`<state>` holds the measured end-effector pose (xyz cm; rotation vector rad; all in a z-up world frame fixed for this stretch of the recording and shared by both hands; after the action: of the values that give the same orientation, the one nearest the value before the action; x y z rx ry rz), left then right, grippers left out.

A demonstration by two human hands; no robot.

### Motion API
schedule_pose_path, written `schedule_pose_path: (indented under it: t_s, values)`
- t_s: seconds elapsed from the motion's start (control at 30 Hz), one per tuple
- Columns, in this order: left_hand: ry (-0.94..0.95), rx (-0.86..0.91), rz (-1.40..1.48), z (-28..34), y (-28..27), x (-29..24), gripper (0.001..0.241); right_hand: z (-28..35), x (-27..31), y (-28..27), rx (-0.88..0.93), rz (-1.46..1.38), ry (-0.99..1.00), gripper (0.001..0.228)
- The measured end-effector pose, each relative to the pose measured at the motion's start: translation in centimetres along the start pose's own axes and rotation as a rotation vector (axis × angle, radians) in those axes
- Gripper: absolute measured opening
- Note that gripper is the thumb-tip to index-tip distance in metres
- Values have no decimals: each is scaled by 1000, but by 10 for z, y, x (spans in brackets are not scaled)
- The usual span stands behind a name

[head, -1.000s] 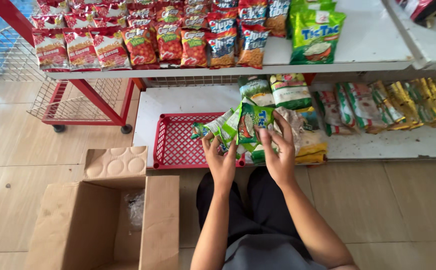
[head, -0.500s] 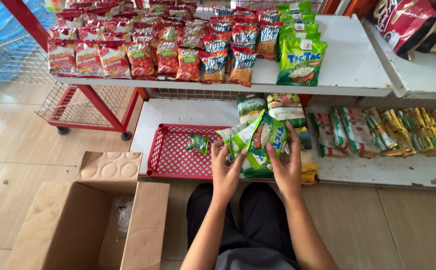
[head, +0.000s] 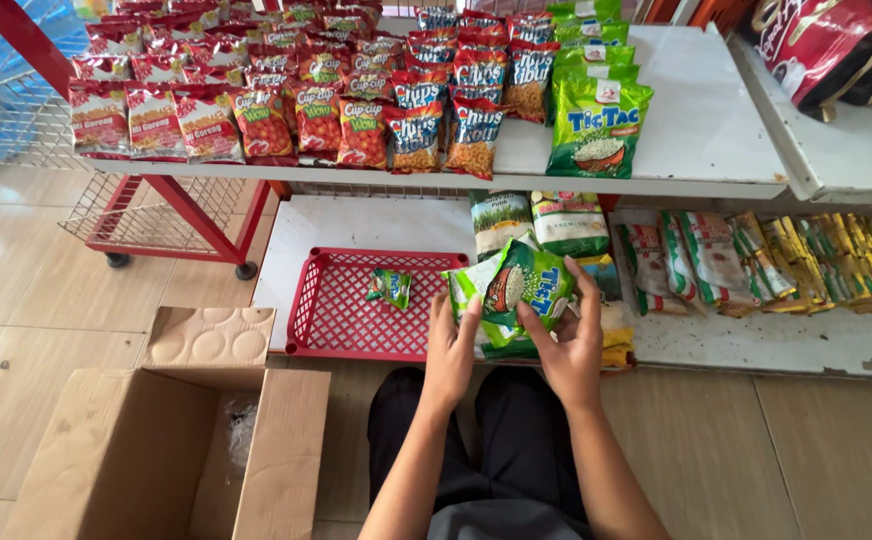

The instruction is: The person restocks shelves with various packaged goods, including Tic Tac mints, Sunlight detergent, and Rinso soap. They pick up items from a red basket and a cardboard box, arrange them on wire shelves, and close the box.

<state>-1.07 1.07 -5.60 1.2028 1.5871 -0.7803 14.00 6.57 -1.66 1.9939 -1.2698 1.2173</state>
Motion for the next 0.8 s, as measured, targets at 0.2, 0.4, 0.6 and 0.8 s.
schedule_pose_path:
  t_s: [0.2, 0.4, 0.6, 0.8]
  values:
    - [32, -77, -70, -9, -1, -11, 29, -10, 10, -6, 46, -30, -59, 77]
    - [89, -78, -149, -15, 4, -19, 21, -9, 7, -17, -15, -201, -43, 91]
    - [161, -112, -153, -13, 11, -31, 19, 4, -23, -31, -114, -316, 112, 63]
    - [116, -131, -188, -27, 6, -49, 17, -10, 0, -82, -187, -152, 59, 57]
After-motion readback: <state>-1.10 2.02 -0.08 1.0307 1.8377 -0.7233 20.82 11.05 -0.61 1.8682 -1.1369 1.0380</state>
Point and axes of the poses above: each hand's wrist, its own z-axis away from the middle knuckle, its own y-axis out of the palm, x = y × z, the point moved 5 cm from there along -z, towards the middle knuckle, and after that the axes turned 13 degrees about x, right-handed, at the moved point
